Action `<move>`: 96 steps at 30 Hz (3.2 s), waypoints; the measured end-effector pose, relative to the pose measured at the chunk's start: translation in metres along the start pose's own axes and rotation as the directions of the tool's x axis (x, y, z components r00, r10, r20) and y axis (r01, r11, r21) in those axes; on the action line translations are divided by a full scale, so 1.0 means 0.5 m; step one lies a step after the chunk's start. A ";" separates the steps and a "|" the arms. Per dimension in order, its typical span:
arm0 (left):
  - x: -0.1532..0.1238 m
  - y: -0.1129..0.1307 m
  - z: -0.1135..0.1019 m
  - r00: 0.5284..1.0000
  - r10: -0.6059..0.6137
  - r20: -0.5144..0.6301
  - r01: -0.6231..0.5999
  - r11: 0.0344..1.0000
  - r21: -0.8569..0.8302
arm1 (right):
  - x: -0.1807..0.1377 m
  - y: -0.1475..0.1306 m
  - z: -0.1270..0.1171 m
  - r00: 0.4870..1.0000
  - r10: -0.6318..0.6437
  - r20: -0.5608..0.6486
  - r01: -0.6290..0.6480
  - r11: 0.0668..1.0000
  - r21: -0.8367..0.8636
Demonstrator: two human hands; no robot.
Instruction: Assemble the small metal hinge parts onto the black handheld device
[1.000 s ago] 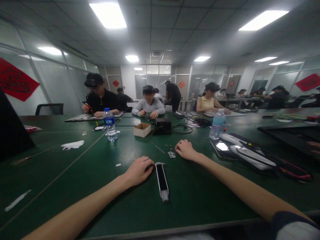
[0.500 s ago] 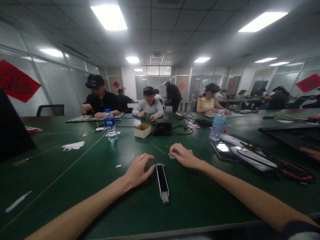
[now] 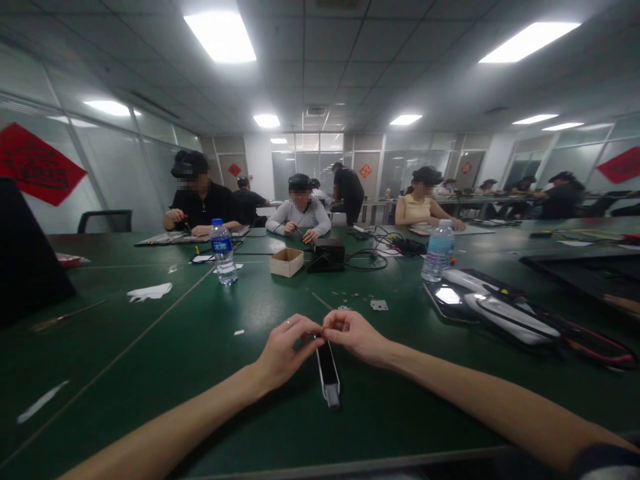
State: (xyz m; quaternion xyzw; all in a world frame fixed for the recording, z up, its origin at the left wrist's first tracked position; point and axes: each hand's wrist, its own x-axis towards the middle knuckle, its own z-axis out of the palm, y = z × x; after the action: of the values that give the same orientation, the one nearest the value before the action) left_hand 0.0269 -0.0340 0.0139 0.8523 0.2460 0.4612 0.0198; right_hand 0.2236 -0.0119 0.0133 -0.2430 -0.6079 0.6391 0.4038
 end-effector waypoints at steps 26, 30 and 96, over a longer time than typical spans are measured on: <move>0.007 0.011 -0.020 0.998 -0.011 0.065 0.017 0.996 -0.090 | 0.002 0.010 0.008 0.997 -0.065 -0.040 0.059 0.990 -0.128; 0.009 0.011 -0.021 0.998 0.013 0.070 -0.006 0.995 -0.095 | -0.001 0.005 0.005 0.996 -0.089 -0.018 0.083 0.974 -0.211; -0.010 -0.091 -0.023 0.881 -0.287 0.376 0.184 0.940 0.288 | 0.018 -0.052 -0.212 0.961 -0.109 -0.255 -0.275 -0.286 -0.918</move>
State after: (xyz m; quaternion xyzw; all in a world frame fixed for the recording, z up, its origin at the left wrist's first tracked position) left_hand -0.0028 0.0016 0.0045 0.8895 0.3935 0.2313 0.0227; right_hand 0.3092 0.0550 0.0249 -0.5849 -0.8004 -0.1119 0.0698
